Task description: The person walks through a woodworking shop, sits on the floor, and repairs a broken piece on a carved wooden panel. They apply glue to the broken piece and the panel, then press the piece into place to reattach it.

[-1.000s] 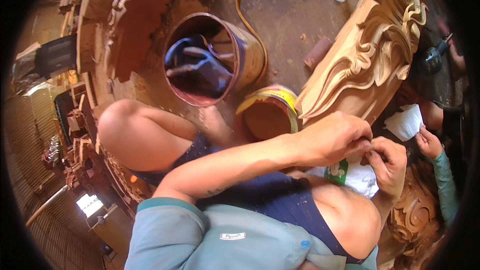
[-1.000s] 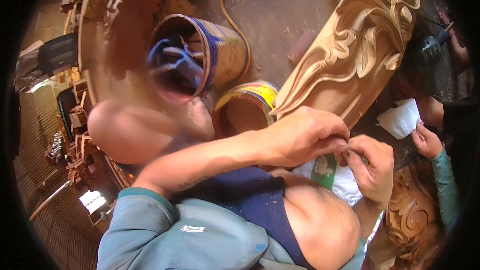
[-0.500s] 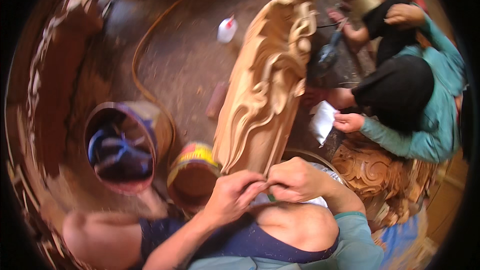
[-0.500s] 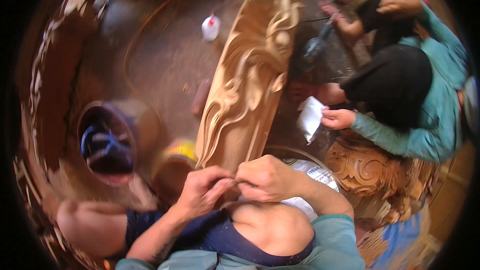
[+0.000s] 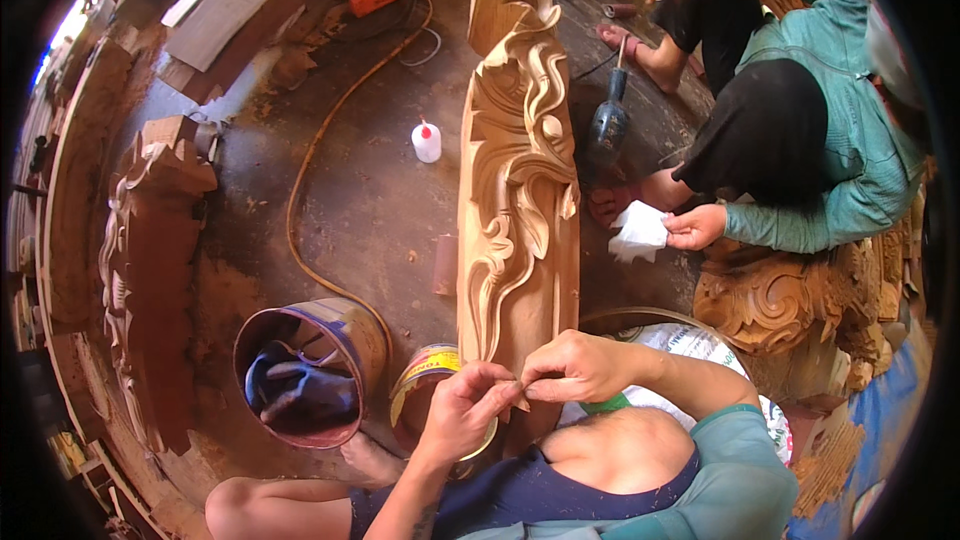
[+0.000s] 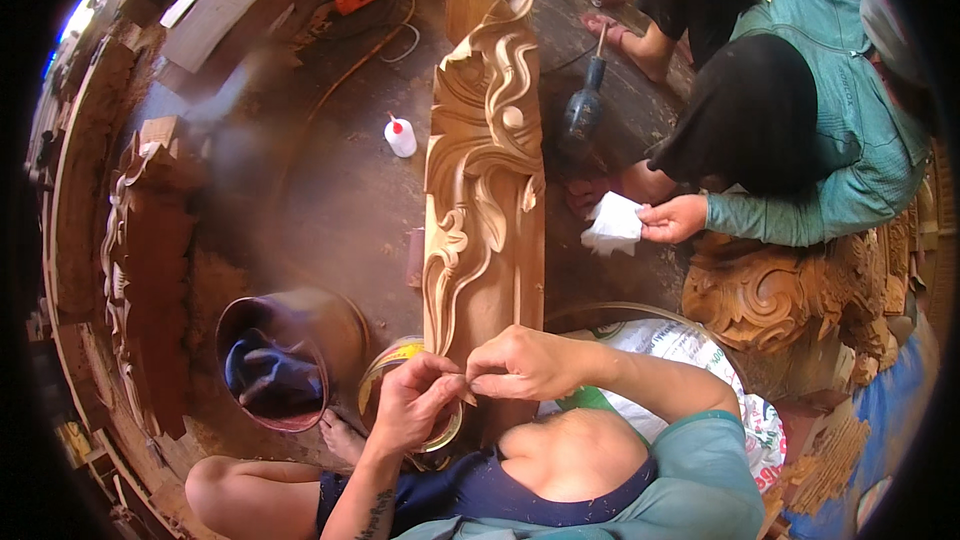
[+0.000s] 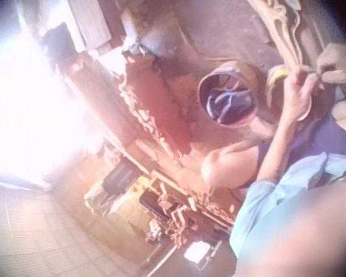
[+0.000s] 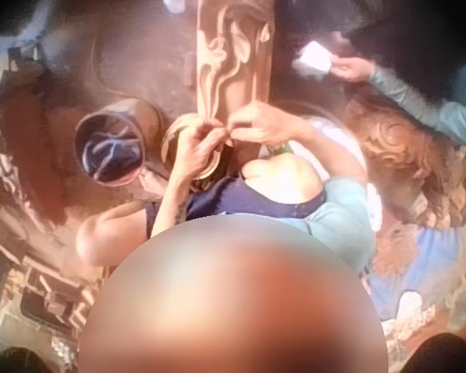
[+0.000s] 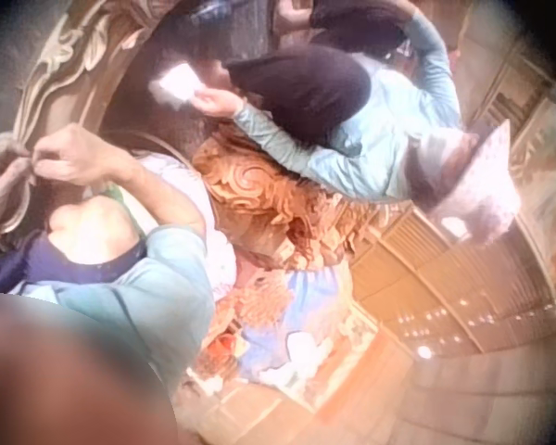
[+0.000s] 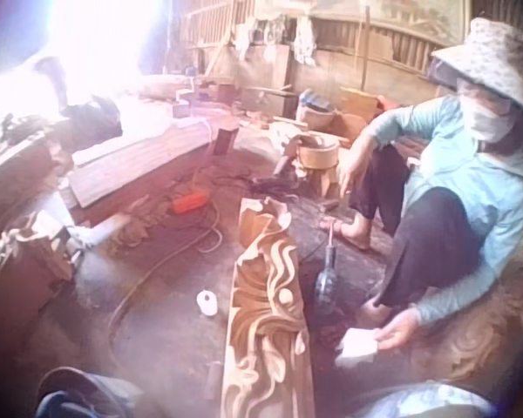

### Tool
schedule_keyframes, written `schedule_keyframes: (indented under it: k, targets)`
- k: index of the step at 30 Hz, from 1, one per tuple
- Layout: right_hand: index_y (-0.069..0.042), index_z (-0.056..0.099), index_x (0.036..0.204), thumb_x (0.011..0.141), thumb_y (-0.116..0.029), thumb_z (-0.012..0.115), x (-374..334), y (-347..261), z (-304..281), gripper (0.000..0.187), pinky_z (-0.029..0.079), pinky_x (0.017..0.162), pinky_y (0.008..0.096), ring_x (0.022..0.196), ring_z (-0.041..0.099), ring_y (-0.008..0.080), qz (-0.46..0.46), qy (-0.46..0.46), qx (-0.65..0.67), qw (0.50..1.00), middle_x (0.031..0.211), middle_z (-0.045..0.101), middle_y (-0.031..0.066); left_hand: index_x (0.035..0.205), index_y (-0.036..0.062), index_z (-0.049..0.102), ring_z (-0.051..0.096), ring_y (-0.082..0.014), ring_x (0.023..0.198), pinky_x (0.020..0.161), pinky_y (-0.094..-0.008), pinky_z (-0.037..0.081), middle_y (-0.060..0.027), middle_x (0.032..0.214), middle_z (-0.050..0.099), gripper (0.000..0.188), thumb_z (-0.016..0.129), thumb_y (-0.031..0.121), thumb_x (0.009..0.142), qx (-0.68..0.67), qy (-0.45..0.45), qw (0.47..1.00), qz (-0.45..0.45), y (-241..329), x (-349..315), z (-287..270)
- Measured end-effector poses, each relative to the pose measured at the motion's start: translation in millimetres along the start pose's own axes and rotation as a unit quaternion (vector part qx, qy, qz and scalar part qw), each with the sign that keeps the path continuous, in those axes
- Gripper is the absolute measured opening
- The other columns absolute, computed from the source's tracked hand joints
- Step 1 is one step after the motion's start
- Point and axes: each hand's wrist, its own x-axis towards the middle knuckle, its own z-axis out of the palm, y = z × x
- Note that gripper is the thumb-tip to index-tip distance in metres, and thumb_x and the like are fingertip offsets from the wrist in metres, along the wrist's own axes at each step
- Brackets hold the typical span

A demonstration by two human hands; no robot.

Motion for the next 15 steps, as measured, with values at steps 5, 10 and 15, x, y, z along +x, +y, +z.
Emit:
schedule_keyframes:
  k: [5, 10, 15]
  targets:
    - [0.002, 0.06, 0.083, 0.085, -0.01, 0.06, -4, 2, 14, 0.012, 0.048, 0.059, 0.0364, 0.061, 0.061, 0.0242, -0.005, 0.056, -0.015, 0.998, 0.069, 0.062, 0.014, 0.096, -0.0026, 0.062, 0.058, -0.0081, 0.065, 0.058, -0.0218, 0.048, -0.0044, 0.079, 0.065, 0.011, 0.063, 0.008, 0.095, 0.014, 0.018, 1.0, 0.016, -1, -3, 6]
    - [0.001, 0.059, 0.083, 0.081, -0.009, 0.06, -3, 9, 18, 0.01, 0.048, 0.06, 0.0367, 0.063, 0.061, 0.0261, -0.049, 0.133, -0.047, 0.989, 0.07, 0.061, 0.0151, 0.091, -0.0011, 0.061, 0.059, -0.0105, 0.061, 0.056, -0.0235, 0.049, -0.0057, 0.076, 0.065, 0.005, 0.061, 0.003, 0.093, -0.008, 0.039, 0.998, 0.046, 6, -2, 14]
    - [0.002, 0.056, 0.08, 0.086, -0.013, 0.05, -15, 11, -9, 0.017, 0.045, 0.056, 0.0329, 0.059, 0.057, 0.0166, -0.039, 0.263, -0.018, 0.964, 0.064, 0.057, 0.0117, 0.098, -0.0003, 0.058, 0.063, -0.0184, 0.062, 0.057, -0.0288, 0.054, -0.0126, 0.08, 0.067, 0.008, 0.058, 0.007, 0.096, -0.07, 0.054, 0.99, 0.11, 8, 10, 1]
